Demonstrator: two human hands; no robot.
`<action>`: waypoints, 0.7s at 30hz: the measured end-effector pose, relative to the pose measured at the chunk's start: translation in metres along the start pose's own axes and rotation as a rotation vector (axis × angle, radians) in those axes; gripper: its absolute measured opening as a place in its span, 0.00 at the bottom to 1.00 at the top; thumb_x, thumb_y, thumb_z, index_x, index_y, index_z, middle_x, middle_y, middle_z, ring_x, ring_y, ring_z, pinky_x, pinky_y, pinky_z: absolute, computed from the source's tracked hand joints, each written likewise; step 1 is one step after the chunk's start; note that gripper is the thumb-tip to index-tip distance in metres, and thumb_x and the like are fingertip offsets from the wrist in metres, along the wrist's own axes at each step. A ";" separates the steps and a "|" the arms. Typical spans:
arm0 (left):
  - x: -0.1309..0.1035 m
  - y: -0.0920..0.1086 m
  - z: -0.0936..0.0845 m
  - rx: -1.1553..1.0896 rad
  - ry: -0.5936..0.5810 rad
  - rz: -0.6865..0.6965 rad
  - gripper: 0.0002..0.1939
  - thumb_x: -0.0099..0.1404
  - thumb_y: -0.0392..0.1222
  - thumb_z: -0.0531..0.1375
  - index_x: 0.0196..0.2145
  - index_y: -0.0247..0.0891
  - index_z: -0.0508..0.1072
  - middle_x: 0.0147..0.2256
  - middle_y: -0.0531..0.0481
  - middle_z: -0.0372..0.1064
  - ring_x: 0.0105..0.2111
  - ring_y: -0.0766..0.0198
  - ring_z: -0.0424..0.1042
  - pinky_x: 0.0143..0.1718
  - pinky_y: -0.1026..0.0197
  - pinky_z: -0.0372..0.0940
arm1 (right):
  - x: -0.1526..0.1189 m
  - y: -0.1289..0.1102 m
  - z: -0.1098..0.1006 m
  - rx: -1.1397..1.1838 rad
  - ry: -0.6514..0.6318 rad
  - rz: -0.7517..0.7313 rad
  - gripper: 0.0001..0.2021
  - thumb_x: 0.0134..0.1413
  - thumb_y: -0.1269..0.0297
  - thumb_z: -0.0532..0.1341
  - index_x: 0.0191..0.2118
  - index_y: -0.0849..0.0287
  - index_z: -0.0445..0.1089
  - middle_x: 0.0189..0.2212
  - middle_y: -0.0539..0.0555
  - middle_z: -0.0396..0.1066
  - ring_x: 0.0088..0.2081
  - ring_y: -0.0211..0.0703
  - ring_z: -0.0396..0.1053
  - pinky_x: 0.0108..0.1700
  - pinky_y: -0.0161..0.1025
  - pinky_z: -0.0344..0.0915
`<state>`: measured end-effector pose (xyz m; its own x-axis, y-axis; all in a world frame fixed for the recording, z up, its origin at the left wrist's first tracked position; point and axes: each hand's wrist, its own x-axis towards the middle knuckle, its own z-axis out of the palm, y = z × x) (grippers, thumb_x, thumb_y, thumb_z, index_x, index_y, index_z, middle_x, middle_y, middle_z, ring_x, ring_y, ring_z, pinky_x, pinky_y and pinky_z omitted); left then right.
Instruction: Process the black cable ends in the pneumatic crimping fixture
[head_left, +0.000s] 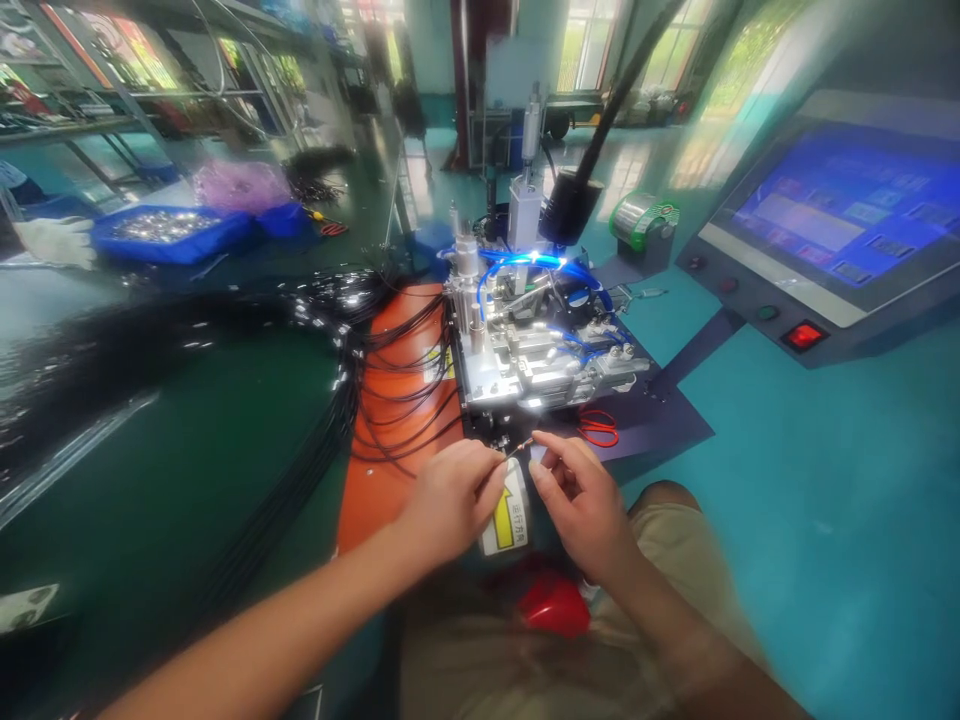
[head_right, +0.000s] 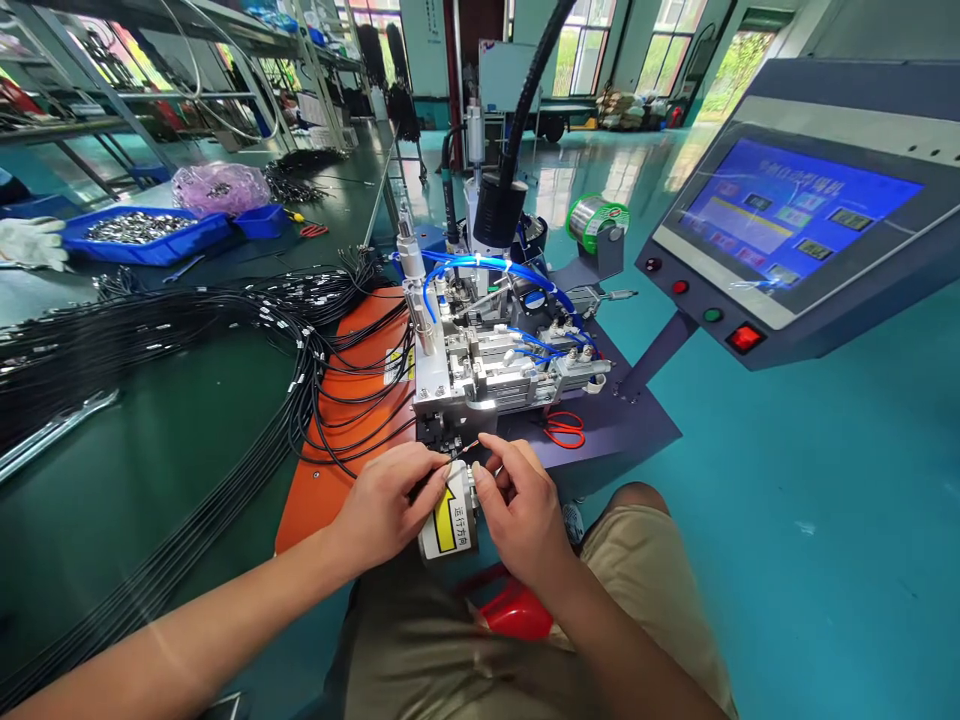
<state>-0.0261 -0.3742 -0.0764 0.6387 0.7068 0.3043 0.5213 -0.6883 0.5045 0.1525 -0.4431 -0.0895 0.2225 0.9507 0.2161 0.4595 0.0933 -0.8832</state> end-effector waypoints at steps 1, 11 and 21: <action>0.000 0.000 0.000 0.002 0.000 0.002 0.12 0.71 0.42 0.52 0.34 0.38 0.72 0.28 0.49 0.68 0.30 0.63 0.66 0.32 0.61 0.61 | 0.000 0.000 0.000 0.003 -0.004 -0.003 0.15 0.63 0.62 0.57 0.54 0.53 0.70 0.34 0.51 0.65 0.31 0.41 0.65 0.36 0.38 0.66; 0.000 0.001 0.000 0.009 -0.007 -0.008 0.12 0.72 0.42 0.52 0.34 0.37 0.72 0.28 0.49 0.67 0.31 0.63 0.65 0.33 0.61 0.60 | 0.001 0.000 -0.002 -0.055 -0.007 -0.069 0.15 0.64 0.64 0.56 0.54 0.54 0.70 0.34 0.51 0.64 0.30 0.40 0.64 0.34 0.38 0.64; 0.000 0.004 -0.001 0.017 0.003 -0.006 0.12 0.71 0.42 0.52 0.33 0.37 0.72 0.27 0.50 0.66 0.30 0.63 0.65 0.32 0.61 0.60 | 0.000 0.000 -0.003 -0.096 -0.010 -0.106 0.15 0.65 0.65 0.55 0.54 0.54 0.70 0.34 0.52 0.64 0.30 0.40 0.64 0.35 0.39 0.65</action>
<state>-0.0244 -0.3767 -0.0734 0.6336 0.7115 0.3038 0.5348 -0.6865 0.4926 0.1550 -0.4435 -0.0883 0.1597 0.9402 0.3010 0.5604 0.1646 -0.8117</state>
